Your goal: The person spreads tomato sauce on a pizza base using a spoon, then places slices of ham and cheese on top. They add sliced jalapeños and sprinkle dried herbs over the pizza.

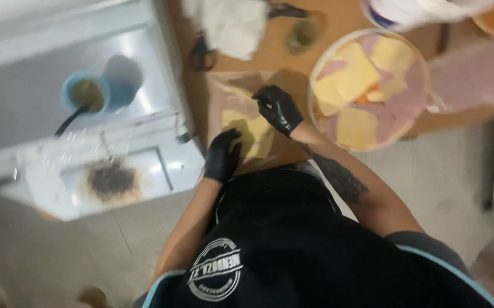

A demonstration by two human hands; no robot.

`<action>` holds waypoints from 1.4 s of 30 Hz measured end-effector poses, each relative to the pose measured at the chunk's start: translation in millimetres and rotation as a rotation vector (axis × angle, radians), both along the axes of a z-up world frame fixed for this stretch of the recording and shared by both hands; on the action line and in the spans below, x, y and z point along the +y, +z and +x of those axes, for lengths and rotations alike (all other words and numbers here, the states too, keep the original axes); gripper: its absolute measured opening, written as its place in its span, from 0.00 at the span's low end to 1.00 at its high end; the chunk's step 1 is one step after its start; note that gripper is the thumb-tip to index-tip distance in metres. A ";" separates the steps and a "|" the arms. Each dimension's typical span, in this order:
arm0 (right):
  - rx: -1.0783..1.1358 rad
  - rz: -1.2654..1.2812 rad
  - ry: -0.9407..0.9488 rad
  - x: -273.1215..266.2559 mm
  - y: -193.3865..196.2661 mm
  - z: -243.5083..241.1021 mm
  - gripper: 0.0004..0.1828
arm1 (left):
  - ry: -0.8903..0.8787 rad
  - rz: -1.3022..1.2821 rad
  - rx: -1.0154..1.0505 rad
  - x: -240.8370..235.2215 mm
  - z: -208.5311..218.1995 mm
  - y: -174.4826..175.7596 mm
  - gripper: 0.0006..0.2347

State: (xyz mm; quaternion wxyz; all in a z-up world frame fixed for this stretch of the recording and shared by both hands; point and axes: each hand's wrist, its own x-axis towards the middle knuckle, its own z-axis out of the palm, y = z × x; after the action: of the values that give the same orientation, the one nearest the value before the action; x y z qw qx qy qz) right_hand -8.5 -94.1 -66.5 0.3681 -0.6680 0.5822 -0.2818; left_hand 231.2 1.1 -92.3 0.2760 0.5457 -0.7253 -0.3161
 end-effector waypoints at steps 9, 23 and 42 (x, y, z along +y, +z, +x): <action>0.113 -0.200 -0.449 49.8 87.2 -172.8 0.10 | -0.163 0.096 -0.035 -35.8 -43.6 48.8 0.10; -0.276 0.024 -0.838 77.0 85.8 -337.8 0.09 | -0.121 0.204 0.011 -50.2 -139.0 87.4 0.09; 0.149 0.484 -1.029 125.4 3.8 -360.3 0.17 | 0.081 0.112 -0.024 -31.5 -107.0 52.9 0.10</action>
State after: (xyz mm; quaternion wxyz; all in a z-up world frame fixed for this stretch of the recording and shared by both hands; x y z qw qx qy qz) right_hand -368.7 31.4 -62.7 0.2839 -0.2133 0.9047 -0.2353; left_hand 124.1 -30.4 -39.4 0.2490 0.5931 -0.6868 -0.3384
